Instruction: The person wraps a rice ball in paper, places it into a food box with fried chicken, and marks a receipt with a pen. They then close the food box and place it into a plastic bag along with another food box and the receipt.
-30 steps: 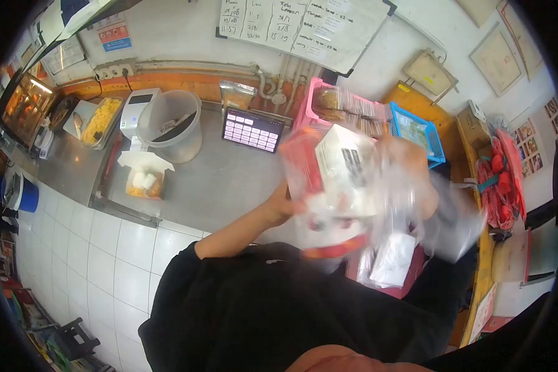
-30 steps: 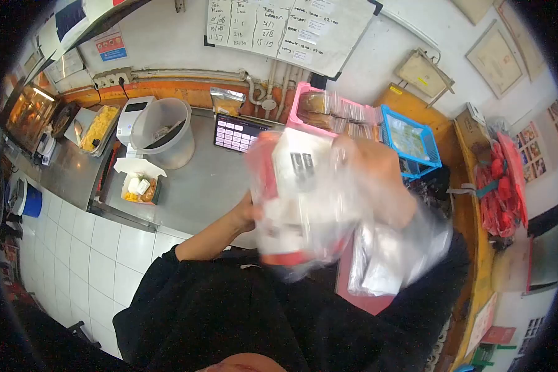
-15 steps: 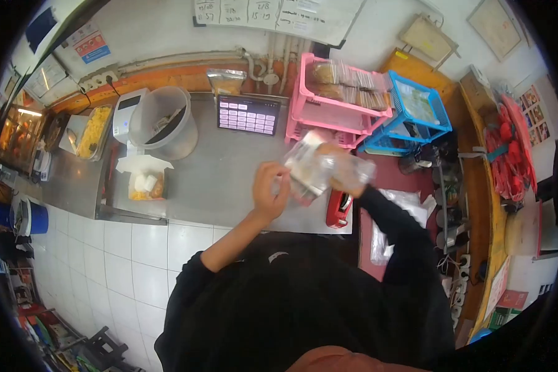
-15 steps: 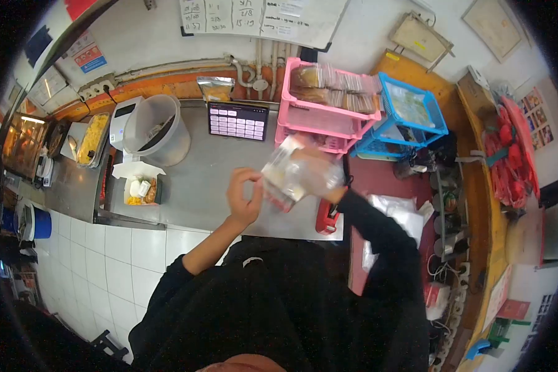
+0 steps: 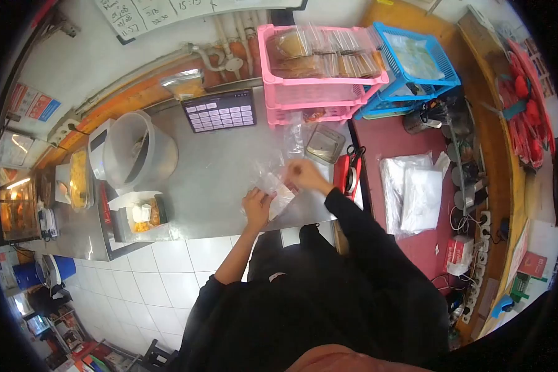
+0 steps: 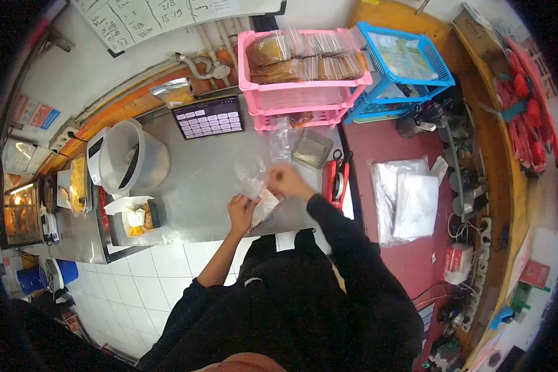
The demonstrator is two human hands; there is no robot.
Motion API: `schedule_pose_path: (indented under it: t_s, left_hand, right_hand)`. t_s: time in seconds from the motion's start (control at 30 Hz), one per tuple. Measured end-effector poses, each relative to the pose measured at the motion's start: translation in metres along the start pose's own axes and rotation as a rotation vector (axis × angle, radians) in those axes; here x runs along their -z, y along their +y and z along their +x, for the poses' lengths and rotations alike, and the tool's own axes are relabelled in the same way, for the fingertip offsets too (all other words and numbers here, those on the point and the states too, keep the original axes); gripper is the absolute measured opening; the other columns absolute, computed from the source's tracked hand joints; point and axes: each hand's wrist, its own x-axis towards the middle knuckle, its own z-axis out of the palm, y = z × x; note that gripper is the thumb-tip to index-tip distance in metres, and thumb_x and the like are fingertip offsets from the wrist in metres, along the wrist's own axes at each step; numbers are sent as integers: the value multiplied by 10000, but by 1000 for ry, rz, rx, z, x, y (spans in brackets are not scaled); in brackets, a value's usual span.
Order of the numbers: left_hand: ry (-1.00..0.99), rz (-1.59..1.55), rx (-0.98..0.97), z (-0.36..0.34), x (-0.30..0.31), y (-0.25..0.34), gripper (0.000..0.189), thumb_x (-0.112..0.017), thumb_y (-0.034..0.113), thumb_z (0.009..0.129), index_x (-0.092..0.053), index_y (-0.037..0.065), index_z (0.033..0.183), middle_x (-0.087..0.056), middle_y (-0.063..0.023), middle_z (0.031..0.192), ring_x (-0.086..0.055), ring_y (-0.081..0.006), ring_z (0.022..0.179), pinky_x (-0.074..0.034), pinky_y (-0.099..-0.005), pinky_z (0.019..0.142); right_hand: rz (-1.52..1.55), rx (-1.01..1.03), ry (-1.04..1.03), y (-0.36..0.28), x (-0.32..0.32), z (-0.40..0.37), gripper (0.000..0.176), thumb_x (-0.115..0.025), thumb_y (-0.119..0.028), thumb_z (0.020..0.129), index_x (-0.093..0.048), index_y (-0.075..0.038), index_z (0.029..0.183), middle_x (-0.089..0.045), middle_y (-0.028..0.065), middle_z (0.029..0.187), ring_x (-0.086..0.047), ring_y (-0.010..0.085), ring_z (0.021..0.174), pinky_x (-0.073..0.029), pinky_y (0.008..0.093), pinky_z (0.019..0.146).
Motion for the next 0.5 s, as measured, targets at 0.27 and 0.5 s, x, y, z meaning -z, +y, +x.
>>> schedule_pose_path:
  t_s: [0.27,0.5]
  left_hand:
    - [1,80,42,3,0,8,273,-709,289,770,-591,56,689,-553,-73,732,-546,-276,760,-349,-411,677]
    - [-33,129,78,-6,-9,-8,280,-706,347,763,-644,74,756,-607,-83,840,-571,-286,858,-396,-446,717]
  right_hand:
    - [-503,-159,42,98,61,59,241,-692,-269,748,-708,-72,887,-699,118,826,-675,272,765,-529,390,714]
    - [-635,89,8,98,65,66,263,-644,-319,731,-690,-86,844,-659,147,774,-629,329,717,-487,438,663]
